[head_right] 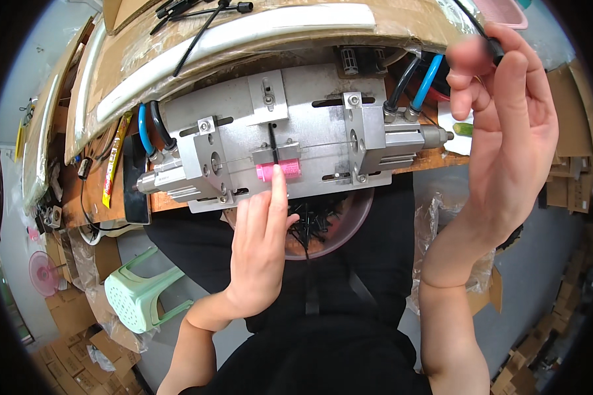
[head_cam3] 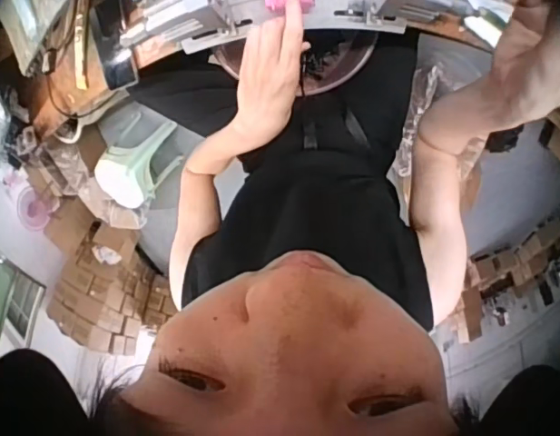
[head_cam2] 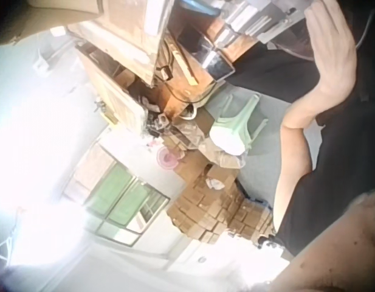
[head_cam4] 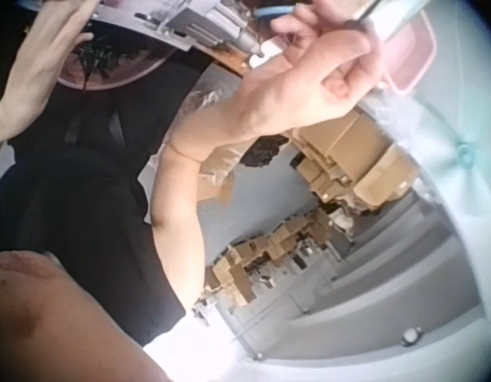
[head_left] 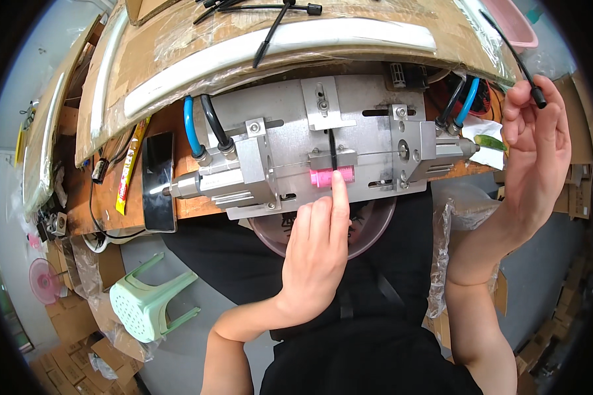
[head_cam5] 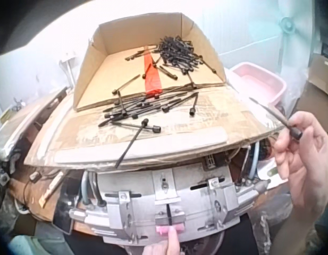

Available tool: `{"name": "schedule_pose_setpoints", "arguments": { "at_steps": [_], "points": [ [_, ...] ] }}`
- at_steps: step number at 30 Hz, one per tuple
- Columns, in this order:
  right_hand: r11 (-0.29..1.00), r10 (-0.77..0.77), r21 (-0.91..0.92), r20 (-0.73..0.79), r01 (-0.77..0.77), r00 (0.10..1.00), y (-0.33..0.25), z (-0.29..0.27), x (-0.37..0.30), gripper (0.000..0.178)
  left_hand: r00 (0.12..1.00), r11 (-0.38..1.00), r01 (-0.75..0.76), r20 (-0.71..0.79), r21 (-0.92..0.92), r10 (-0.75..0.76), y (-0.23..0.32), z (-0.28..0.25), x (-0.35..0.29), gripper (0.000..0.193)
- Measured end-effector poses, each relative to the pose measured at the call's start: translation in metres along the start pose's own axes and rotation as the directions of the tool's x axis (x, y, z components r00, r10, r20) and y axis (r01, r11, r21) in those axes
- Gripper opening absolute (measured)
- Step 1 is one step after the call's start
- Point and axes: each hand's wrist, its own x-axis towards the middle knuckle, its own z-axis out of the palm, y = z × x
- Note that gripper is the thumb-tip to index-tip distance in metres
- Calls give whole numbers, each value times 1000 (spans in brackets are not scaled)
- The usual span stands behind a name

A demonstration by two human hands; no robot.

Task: The person repeatedly picks up black cable ties from a cardboard box and inserts them into a small metal jig on a workbench. They manipulate the ties within the jig and then place the processed ties into a pink bowl below. The task continues in a repetitive loop throughout the clip.

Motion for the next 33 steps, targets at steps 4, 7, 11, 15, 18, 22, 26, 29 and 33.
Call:
{"name": "schedule_pose_setpoints", "arguments": {
  "at_steps": [4, 7, 11, 15, 18, 22, 26, 29, 33],
  "points": [
    [996, -45, -79, -50, 41, 998, -2, 2, -11, 31, 999, 1000, 29, 34, 6, -29, 0, 5, -1, 72],
    [987, -92, -139, -66, 82, 994, -6, 13, -22, 28, 998, 1000, 17, 52, -5, -17, 0, 3, 3, 72],
    [969, -100, -236, -95, 75, 990, -5, 43, -46, 23, 999, 1000, -8, 47, -18, 9, -4, 2, 5, 74],
    [924, 21, -383, 90, 16, 996, 12, 62, -94, 43, 999, 1000, -9, 51, 20, 8, -5, -12, 4, 72],
    [865, 73, -497, 263, 71, 962, 27, 79, -113, 62, 986, 994, -103, -129, 29, 106, -17, -49, 37, 61],
    [779, 41, -596, 358, 195, 933, 47, 92, -123, 64, 861, 959, -80, -465, 271, 204, -65, -80, 137, 30],
    [798, 51, -568, 397, 202, 916, 49, 107, -120, 67, 957, 959, 4, -279, 284, 79, -67, -109, 157, 17],
    [774, 98, -606, 400, 183, 911, 53, 106, -122, 68, 986, 969, -52, -139, 241, 88, -74, -119, 159, 20],
    [775, 94, -603, 402, 186, 911, 52, 105, -119, 67, 991, 987, -47, -120, 153, 66, -109, -119, 167, 23]
  ]
}}
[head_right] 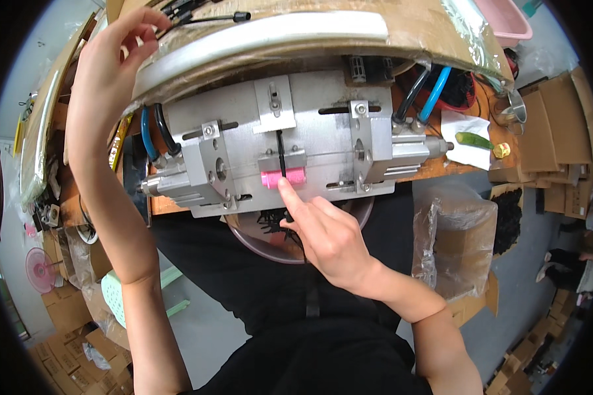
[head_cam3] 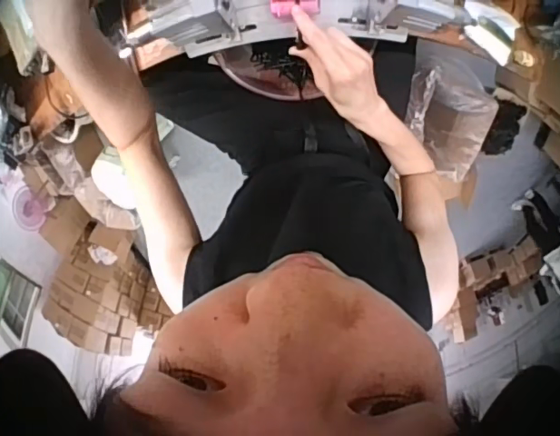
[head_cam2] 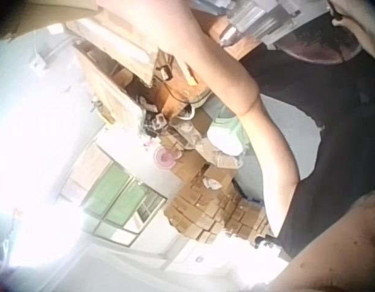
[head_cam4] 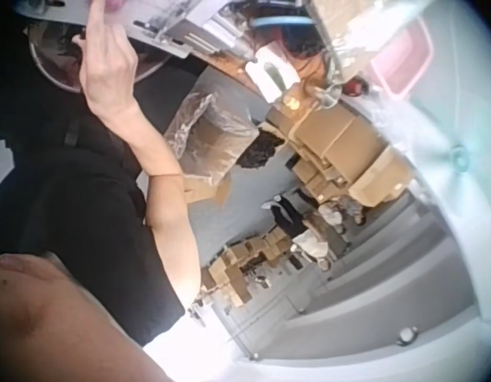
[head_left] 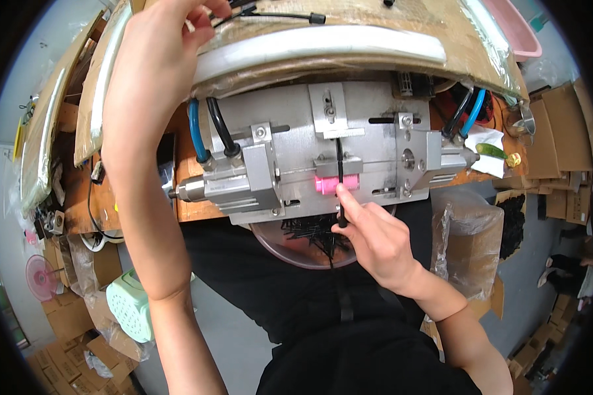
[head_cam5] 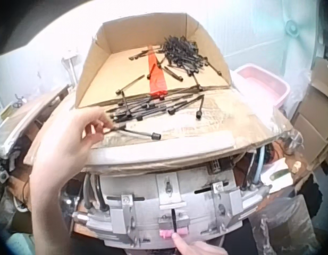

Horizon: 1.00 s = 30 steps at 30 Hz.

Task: The person repeatedly picks up black cable ties from a cardboard box and inserts them into a small metal jig on a workbench. They manipulate the ties within the jig and then place the processed ties into a pink bowl below. The task continues in a repetitive loop throughout the clip.

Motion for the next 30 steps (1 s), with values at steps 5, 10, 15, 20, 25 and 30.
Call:
{"name": "schedule_pose_setpoints", "arguments": {
  "at_steps": [5, 10, 15, 20, 25, 30],
  "points": [
    [994, -105, -16, 80, 106, 991, -3, -34, 23, 54, 984, 983, -153, 77, -102, 161, -11, -7, -7, 14],
    [864, -386, -420, -196, 279, 901, 29, -91, 115, 25, 995, 997, -78, 66, -25, 79, 11, -3, -12, 36],
    [864, -76, -498, 28, 80, 997, 73, -125, 203, 21, 983, 995, -103, -152, 12, 103, 34, 0, -23, 30],
    [940, -70, -338, -63, 45, 996, 43, -130, 179, 16, 942, 992, 51, -325, -111, -85, 78, 15, -103, 24],
    [980, 195, 94, -310, -174, 931, 39, -142, 151, 17, 1000, 983, 21, -2, -182, -22, 123, 58, -175, 59],
    [982, 153, 155, -347, -105, 925, 64, -155, 132, 27, 988, 984, 93, 137, -152, -72, 134, 80, -173, 73]
  ]
}}
